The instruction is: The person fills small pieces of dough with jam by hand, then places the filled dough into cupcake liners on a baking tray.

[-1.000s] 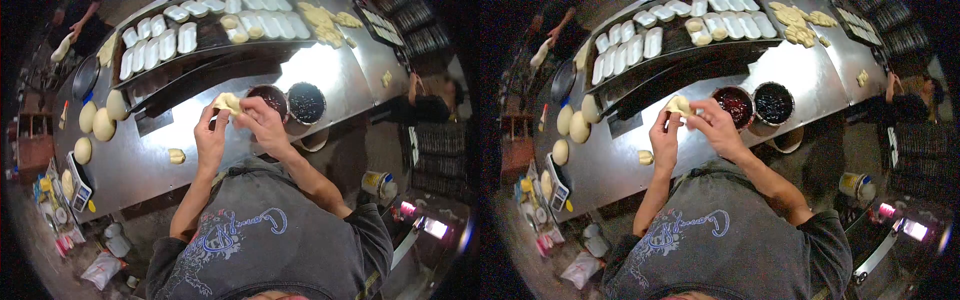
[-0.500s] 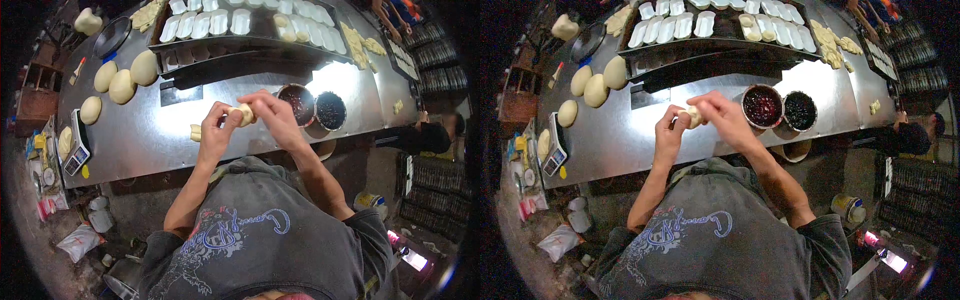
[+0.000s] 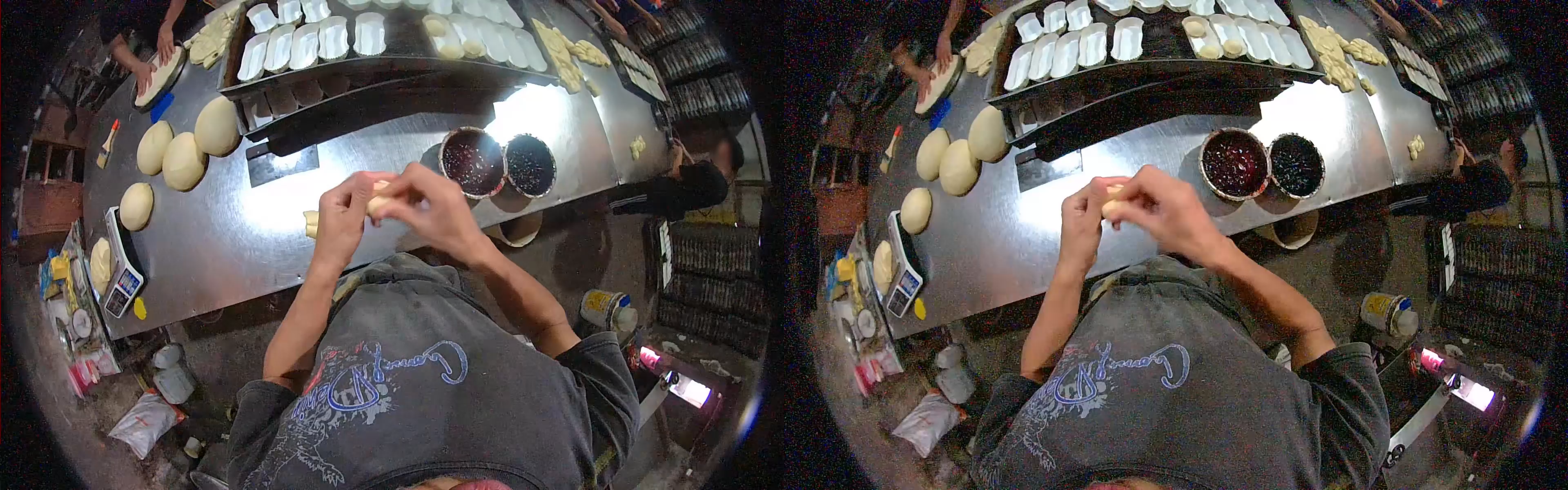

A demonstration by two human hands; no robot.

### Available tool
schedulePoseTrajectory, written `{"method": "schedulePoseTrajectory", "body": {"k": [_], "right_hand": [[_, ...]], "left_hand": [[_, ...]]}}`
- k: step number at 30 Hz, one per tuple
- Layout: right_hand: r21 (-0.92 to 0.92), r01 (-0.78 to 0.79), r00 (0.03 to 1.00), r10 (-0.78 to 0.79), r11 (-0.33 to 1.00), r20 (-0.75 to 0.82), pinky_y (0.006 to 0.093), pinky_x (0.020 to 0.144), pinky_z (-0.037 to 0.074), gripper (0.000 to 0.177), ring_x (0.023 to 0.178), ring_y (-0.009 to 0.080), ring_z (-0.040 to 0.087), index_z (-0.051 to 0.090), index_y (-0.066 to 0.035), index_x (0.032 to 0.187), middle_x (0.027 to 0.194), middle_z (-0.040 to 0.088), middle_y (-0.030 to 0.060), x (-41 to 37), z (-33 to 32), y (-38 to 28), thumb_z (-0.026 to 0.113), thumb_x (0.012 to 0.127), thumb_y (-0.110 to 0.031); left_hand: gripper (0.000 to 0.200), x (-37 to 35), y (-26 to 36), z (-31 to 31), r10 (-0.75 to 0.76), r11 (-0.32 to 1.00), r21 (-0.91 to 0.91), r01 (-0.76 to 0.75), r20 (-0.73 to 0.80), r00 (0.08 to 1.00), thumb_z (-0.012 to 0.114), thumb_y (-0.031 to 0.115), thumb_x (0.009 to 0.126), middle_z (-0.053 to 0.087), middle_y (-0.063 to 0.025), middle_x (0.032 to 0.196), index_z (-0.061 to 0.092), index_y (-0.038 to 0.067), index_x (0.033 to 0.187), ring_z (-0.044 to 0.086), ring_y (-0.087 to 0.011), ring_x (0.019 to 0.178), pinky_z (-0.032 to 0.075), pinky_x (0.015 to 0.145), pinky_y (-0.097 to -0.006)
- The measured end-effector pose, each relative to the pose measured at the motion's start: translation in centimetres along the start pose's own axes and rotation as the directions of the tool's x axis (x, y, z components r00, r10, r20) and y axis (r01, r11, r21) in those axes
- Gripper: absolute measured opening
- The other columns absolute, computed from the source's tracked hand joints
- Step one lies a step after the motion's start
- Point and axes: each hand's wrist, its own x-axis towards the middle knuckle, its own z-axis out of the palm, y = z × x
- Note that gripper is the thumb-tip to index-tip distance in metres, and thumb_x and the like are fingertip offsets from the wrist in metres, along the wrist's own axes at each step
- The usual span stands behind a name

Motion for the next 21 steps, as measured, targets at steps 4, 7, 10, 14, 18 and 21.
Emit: {"method": "schedulePoseTrajectory", "body": {"k": [4,7,10,14,18,21], "right_hand": [[0.376,-0.064,0.989,0.11,0.924,-0.102,0.0259,0.073,0.051,0.022,0.087,0.0096,0.061,0.064,-0.001,0.099,0.1,0.064,0.0056,2.0,-1.2,3.8,0.076,0.091,-0.017],[0.611,-0.115,0.984,0.172,0.783,-0.035,0.0254,0.074,0.051,0.021,0.087,0.0089,0.061,0.063,0.001,0.1,0.103,0.064,0.0061,2.7,-1.3,3.7,0.074,0.093,-0.016],[0.48,-0.126,0.975,0.198,0.868,-0.103,0.0262,0.074,0.053,0.02,0.083,0.0099,0.062,0.064,0.002,0.101,0.099,0.064,0.0063,2.6,-1.4,3.1,0.072,0.095,-0.015],[0.071,0.197,0.956,-0.175,0.978,-0.236,0.028,0.069,0.053,0.02,0.082,0.0152,0.063,0.067,0.001,0.103,0.095,0.063,0.0072,3.3,-1.6,1.4,0.075,0.089,-0.011],[-0.192,0.332,0.904,-0.37,0.923,-0.216,0.0308,0.072,0.051,0.02,0.083,0.0214,0.06,0.07,-0.002,0.101,0.095,0.059,0.0086,3.3,-2.0,1.8,0.078,0.083,-0.007],[-0.339,0.261,0.916,-0.342,0.904,-0.208,0.0305,0.078,0.05,0.016,0.088,0.0212,0.058,0.07,-0.003,0.092,0.098,0.056,0.0086,5.4,-4.2,2.5,0.08,0.082,-0.011]], "left_hand": [[0.038,0.3,-0.3,2.3,0.253,0.967,0.033,-0.251,-0.093,0.963,0.055,0.035,0.105,0.061,-0.0074,0.111,0.071,0.004,0.119,0.058,-0.0084,0.086,0.049,0.071,-0.0223],[0.036,0.4,0.2,2.6,0.264,0.936,0.26,-0.237,-0.075,0.961,0.057,0.03,0.105,0.056,-0.008,0.118,0.067,0.004,0.128,0.057,-0.0086,0.092,0.049,0.076,-0.0241],[0.039,1.8,-0.6,3.8,0.287,0.944,0.203,-0.261,-0.114,0.951,0.057,0.029,0.105,0.059,-0.0068,0.11,0.061,0.003,0.133,0.056,-0.0088,0.088,0.048,0.074,-0.0243],[0.038,3.6,-0.3,3.1,0.184,0.982,-0.012,-0.189,-0.166,0.969,0.047,0.035,0.108,0.061,-0.0025,0.09,0.062,0.002,0.119,0.056,-0.01,0.083,0.047,0.073,-0.0258],[0.05,5.1,0.6,3.1,0.128,0.984,0.145,-0.105,-0.154,0.98,0.036,0.04,0.111,0.062,-0.0037,0.087,0.064,0.001,0.096,0.053,-0.0093,0.074,0.044,0.063,-0.0258],[0.059,6.1,0.8,4.2,0.168,0.974,0.161,-0.16,-0.04,0.985,0.032,0.047,0.11,0.06,-0.0069,0.08,0.063,0.0,0.089,0.053,-0.0147,0.069,0.044,0.062,-0.0297]]}}
